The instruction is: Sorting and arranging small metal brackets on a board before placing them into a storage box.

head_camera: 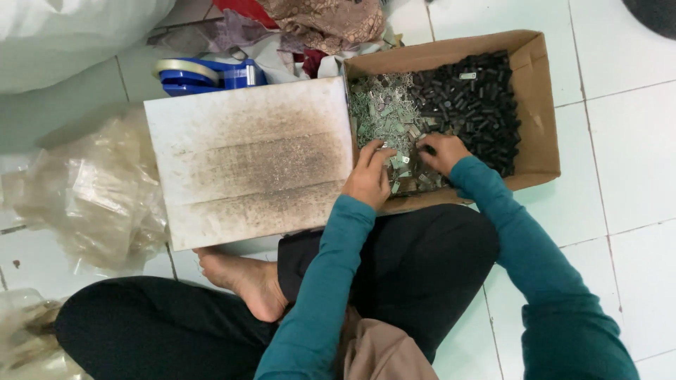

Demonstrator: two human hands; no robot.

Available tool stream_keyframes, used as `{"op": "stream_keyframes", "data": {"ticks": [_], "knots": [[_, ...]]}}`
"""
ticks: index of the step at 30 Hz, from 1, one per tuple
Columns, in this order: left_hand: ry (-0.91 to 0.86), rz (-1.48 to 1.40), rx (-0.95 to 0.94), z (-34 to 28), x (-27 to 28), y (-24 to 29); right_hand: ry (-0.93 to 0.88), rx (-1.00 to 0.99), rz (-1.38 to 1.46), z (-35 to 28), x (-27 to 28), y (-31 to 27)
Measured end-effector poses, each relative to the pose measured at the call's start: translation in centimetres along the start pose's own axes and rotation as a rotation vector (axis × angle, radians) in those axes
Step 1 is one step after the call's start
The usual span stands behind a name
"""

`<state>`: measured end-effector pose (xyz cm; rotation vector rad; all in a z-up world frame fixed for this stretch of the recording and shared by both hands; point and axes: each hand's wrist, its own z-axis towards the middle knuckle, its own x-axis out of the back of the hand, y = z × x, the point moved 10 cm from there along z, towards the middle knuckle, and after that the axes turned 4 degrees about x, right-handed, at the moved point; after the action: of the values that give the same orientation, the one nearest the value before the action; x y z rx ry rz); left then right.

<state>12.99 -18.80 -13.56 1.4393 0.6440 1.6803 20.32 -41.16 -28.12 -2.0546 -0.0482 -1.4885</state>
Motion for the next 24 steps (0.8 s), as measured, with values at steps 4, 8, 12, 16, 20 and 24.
{"op": "stream_keyframes", "data": {"ticks": [4,8,12,16,20,24], "knots": [[0.072,-0.362,0.091,0.5,0.8,-1.8,-0.083,-0.157,0.206,0.9,2.3,-2.6],[0.25,-0.466,0.105,0.4,1.8,-3.1,0.007,-0.289,0.592,1.9,6.7,-8.0],[0.206,-0.545,0.174,1.0,3.0,-3.0,0.042,-0.206,0.672,3.4,8.8,-11.2],[-0.015,-0.708,0.471,1.0,2.5,-3.7,0.13,-0.221,0.882,2.3,9.1,-14.5],[-0.031,-1.452,0.886,-1.0,-2.8,-5.6,0.181,-0.207,0.926,1.6,9.6,-18.3],[-0.033,-1.546,0.846,-1.2,-0.3,-5.1,0.237,-0.21,0.968,1.5,8.8,-17.6]]}}
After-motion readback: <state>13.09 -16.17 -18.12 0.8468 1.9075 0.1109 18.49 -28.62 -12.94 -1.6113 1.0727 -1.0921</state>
